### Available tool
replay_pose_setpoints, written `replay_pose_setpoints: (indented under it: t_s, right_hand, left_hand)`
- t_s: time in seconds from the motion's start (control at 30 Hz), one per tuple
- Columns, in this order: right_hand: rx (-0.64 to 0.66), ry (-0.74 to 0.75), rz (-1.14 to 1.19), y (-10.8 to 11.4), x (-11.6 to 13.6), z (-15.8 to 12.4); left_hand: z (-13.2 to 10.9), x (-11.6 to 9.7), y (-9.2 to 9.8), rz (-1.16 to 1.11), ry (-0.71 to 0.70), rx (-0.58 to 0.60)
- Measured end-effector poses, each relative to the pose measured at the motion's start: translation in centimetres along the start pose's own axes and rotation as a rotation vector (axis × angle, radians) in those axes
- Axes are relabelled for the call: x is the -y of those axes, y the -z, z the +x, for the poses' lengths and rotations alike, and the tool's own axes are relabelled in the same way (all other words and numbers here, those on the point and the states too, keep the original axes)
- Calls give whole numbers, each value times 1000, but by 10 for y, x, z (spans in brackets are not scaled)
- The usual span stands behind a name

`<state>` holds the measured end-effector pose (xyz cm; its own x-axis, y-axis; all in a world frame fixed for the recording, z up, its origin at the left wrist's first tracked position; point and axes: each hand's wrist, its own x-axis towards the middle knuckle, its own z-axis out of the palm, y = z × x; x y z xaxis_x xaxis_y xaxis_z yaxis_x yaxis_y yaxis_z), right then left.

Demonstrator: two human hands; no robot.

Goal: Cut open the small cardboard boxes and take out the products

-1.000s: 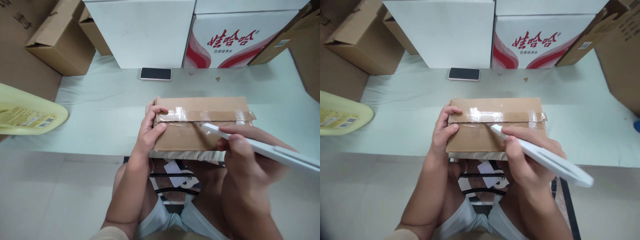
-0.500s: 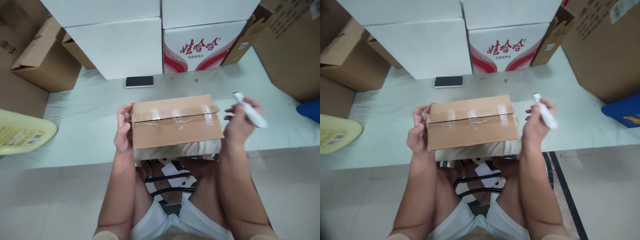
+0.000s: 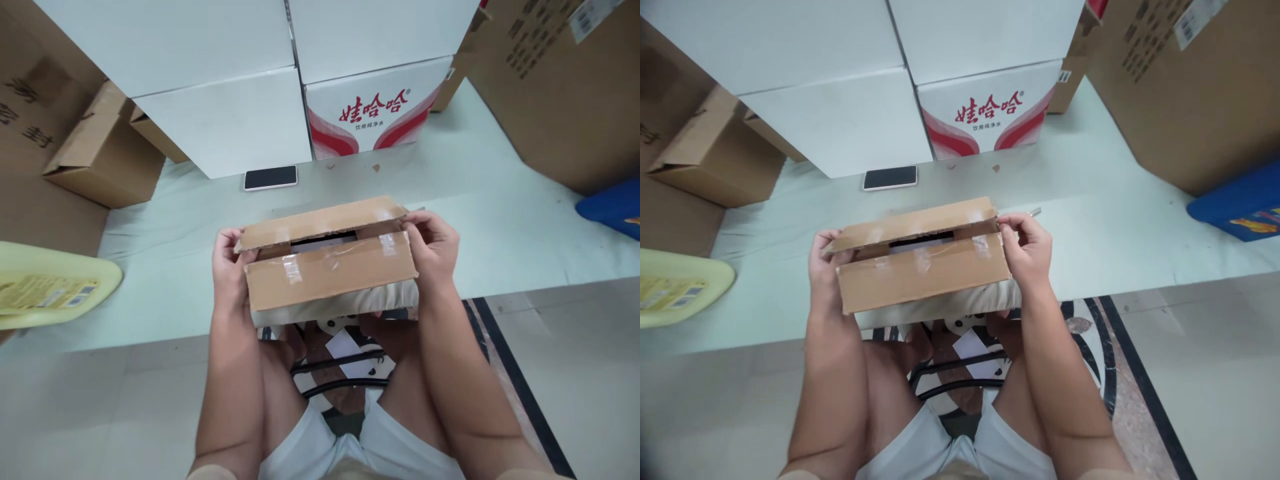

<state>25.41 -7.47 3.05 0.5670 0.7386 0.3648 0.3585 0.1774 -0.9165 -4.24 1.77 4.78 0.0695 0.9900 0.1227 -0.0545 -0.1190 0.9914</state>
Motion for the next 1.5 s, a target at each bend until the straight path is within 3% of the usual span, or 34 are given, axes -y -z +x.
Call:
replay_pose_setpoints:
  t_s: [0.13, 0.3, 0.37, 0.47, 0.57, 0.67, 0.83, 0.97, 1.1, 1.27, 1.37, 1.5]
  right_hand:
    - [31, 184, 162, -1, 11, -3]
    - [288, 207, 216, 5, 9, -7]
    - [409, 237, 117, 10, 13, -8]
    - [547, 330, -54, 18, 24, -8]
    - [609, 396, -108, 21, 37, -4]
    - [706, 348, -189, 24, 43, -2]
    - [821, 464, -339, 34, 45, -7]
    - [844, 568, -388, 34, 69, 1]
    - [1021, 561, -399, 5, 112, 12]
    - [1276, 514, -998, -43, 135, 11]
    - [1320, 609, -1220, -55, 137, 9]
    - [1273, 682, -1304, -49, 148, 18]
  left_hand:
    - [-3, -16, -6, 122, -44, -92]
    - [-15, -34, -11, 362, -224, -137]
    - [-18, -39, -9, 396, -395, -25]
    - [-18, -46, -6, 527, -595, 337]
    - [-17, -51, -4, 746, -568, 576]
    - [-18, -53, -4, 785, -502, 621]
    - [-14, -46, 3, 487, -553, 547]
    - [-11, -41, 12, 253, -547, 415]
    - [-17, -41, 18, 173, -443, 429]
    - [-19, -40, 27, 70, -420, 431]
    - [-17, -38, 34, 28, -407, 377]
    - [-15, -38, 44, -73, -298, 266]
